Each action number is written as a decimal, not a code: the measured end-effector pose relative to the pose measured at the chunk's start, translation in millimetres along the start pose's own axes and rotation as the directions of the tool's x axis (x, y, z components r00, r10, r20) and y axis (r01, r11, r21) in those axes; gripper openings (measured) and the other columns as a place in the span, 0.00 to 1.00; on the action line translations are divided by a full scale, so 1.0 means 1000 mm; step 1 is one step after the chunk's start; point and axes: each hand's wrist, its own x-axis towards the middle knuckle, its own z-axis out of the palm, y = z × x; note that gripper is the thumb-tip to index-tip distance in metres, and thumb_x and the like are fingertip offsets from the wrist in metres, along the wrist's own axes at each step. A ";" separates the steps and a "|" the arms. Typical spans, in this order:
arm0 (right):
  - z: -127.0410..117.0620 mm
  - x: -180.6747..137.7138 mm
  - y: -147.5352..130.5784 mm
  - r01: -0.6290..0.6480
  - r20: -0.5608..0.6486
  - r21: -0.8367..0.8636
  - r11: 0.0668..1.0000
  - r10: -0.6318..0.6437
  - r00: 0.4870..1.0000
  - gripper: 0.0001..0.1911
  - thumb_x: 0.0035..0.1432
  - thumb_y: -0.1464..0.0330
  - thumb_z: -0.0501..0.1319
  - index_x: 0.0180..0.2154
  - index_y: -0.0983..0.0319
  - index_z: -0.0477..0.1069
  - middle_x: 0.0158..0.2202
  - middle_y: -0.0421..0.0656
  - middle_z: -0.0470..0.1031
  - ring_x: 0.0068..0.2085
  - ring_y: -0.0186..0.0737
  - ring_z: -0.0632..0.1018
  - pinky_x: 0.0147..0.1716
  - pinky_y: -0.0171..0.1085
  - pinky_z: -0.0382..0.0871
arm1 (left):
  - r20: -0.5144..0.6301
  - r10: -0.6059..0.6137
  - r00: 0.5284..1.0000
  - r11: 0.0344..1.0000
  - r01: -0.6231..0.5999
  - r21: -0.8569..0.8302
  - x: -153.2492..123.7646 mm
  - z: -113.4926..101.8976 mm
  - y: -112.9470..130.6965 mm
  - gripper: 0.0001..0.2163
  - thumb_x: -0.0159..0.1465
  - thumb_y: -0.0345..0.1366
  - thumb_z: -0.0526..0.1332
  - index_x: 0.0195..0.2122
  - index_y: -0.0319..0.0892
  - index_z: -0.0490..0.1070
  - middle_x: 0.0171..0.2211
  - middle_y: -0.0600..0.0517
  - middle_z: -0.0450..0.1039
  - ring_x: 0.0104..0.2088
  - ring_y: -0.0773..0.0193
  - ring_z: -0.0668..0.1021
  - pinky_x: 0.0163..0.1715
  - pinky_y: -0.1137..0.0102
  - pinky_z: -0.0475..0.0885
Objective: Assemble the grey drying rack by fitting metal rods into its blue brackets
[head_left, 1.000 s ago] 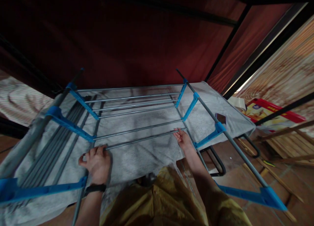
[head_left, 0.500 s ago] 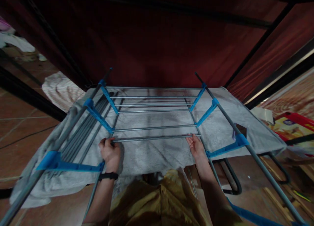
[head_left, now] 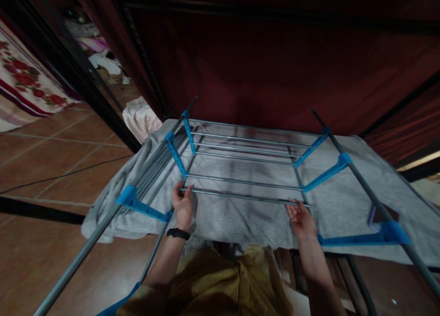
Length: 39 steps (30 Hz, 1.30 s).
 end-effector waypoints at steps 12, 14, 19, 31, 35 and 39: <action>-0.013 0.006 0.009 0.028 0.038 -0.046 0.999 -0.026 0.999 0.04 0.54 0.69 0.68 0.34 0.59 0.75 0.37 0.42 0.83 0.42 0.40 0.84 0.54 0.44 0.78 | 0.085 -0.155 0.984 0.949 0.172 -0.264 -0.009 0.011 -0.005 0.20 0.54 0.37 0.70 0.44 0.46 0.64 0.25 0.61 0.63 0.28 0.67 0.74 0.38 0.68 0.73; -0.013 0.005 0.011 0.043 0.038 -0.037 0.998 -0.041 0.998 0.06 0.53 0.68 0.70 0.34 0.59 0.75 0.37 0.42 0.83 0.43 0.39 0.84 0.54 0.44 0.78 | 0.093 -0.163 0.982 0.951 0.182 -0.250 -0.008 0.011 -0.004 0.18 0.54 0.37 0.70 0.41 0.46 0.64 0.25 0.61 0.63 0.28 0.68 0.74 0.38 0.68 0.74; -0.005 -0.003 0.010 0.045 0.057 0.022 0.999 -0.046 0.997 0.09 0.51 0.68 0.72 0.35 0.60 0.75 0.38 0.43 0.84 0.44 0.40 0.84 0.52 0.42 0.79 | 0.089 -0.162 0.983 0.956 0.178 -0.231 -0.005 0.011 -0.003 0.15 0.53 0.36 0.70 0.31 0.46 0.61 0.24 0.60 0.64 0.27 0.67 0.74 0.35 0.68 0.76; 0.003 -0.008 0.011 0.050 0.107 0.101 0.994 -0.061 0.992 0.06 0.54 0.69 0.71 0.34 0.59 0.75 0.37 0.44 0.84 0.41 0.42 0.85 0.44 0.40 0.82 | 0.136 -0.218 0.967 0.935 0.246 -0.256 -0.002 0.008 0.004 0.14 0.51 0.31 0.70 0.24 0.43 0.62 0.23 0.58 0.69 0.32 0.67 0.80 0.35 0.76 0.77; 0.004 -0.007 0.012 0.049 0.104 0.088 0.995 -0.058 0.993 0.06 0.55 0.68 0.71 0.34 0.58 0.75 0.37 0.43 0.85 0.40 0.40 0.85 0.41 0.37 0.82 | 0.141 -0.263 0.954 0.912 0.294 -0.285 0.000 0.007 0.008 0.14 0.53 0.26 0.69 0.24 0.43 0.62 0.25 0.58 0.72 0.33 0.67 0.82 0.38 0.75 0.78; 0.004 -0.007 0.011 0.057 0.102 0.077 0.995 -0.065 0.993 0.07 0.55 0.67 0.72 0.35 0.58 0.75 0.37 0.43 0.85 0.40 0.39 0.85 0.40 0.36 0.82 | 0.192 -0.317 0.929 0.899 0.359 -0.253 0.003 0.006 0.013 0.12 0.55 0.25 0.67 0.25 0.42 0.64 0.27 0.56 0.75 0.33 0.66 0.82 0.40 0.71 0.80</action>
